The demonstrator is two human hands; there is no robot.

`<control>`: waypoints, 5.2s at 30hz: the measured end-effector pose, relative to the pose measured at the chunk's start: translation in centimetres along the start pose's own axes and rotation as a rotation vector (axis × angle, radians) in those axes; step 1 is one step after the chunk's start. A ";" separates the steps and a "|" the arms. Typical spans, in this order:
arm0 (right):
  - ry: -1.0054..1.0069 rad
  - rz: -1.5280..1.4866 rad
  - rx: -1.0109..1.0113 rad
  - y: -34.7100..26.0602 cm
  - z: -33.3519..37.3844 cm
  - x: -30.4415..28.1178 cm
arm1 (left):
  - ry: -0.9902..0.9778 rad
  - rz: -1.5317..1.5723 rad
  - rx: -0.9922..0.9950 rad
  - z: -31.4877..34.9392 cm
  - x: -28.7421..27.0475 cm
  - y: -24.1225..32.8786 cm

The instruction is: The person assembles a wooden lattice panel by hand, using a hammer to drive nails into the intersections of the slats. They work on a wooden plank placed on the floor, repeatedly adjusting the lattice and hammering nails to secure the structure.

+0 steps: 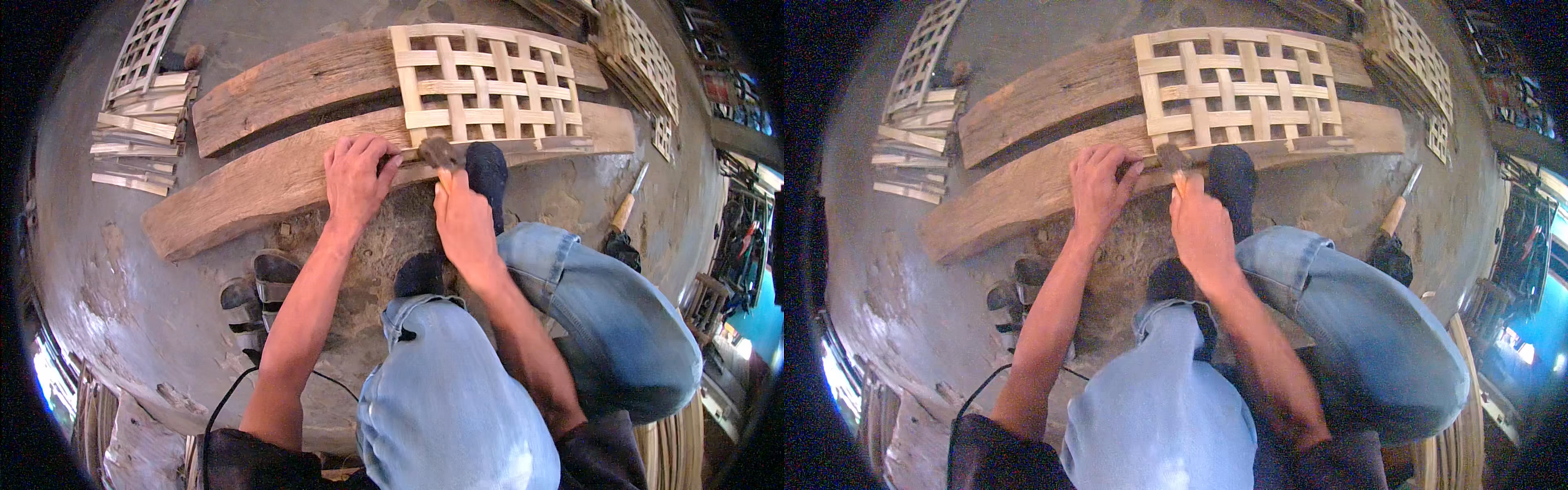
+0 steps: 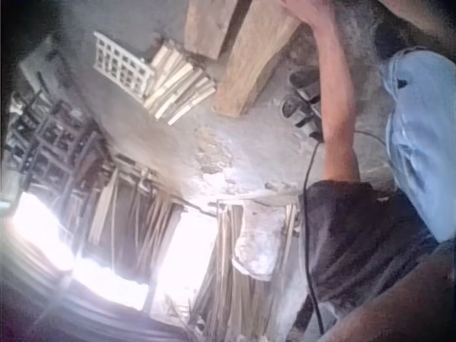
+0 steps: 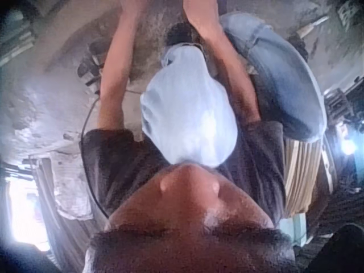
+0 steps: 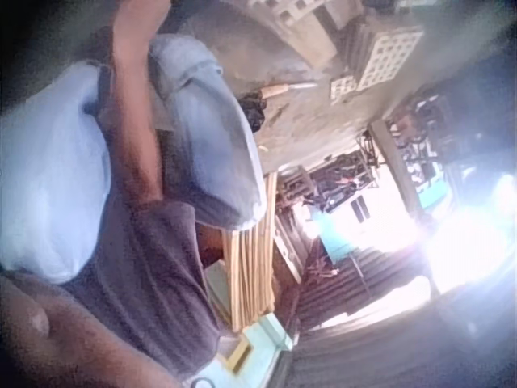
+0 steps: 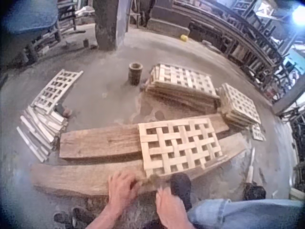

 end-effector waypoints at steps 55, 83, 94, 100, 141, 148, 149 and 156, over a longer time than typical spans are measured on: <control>0.744 0.295 0.789 72.8 1.7 -22.5 | 0.115 -0.028 0.011 -0.4 0.6 0.7; 0.091 -0.302 0.029 24.4 3.2 -26.6 | 0.180 0.600 0.124 -0.7 1.1 14.0; -0.276 -1.103 0.113 6.6 1.6 -7.2 | 0.271 1.291 -0.261 0.9 4.7 13.4; -0.175 -1.119 0.183 6.8 2.7 -4.6 | 0.242 1.178 -0.206 2.1 3.9 12.1; 0.097 0.014 -0.215 21.6 -18.5 -18.0 | -0.091 0.046 0.198 -5.4 6.4 7.4; 0.137 0.217 -0.368 20.5 -17.8 -17.5 | -0.061 0.038 0.185 -5.1 6.7 7.3; 0.151 0.223 -0.376 20.6 -17.7 -17.6 | -0.058 0.044 0.183 -5.1 6.7 7.4; 0.192 0.163 -0.394 21.4 -16.7 -16.9 | -0.061 0.044 0.179 -5.1 6.4 7.7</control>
Point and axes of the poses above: each hand's wrist, its own z-axis away from the middle knuckle, its own x-axis out of the palm, y = z × x, the point moved 9 cm from there along -z, towards the middle knuckle, and after that the axes turned 14 degrees about x, right-handed, at the moved point
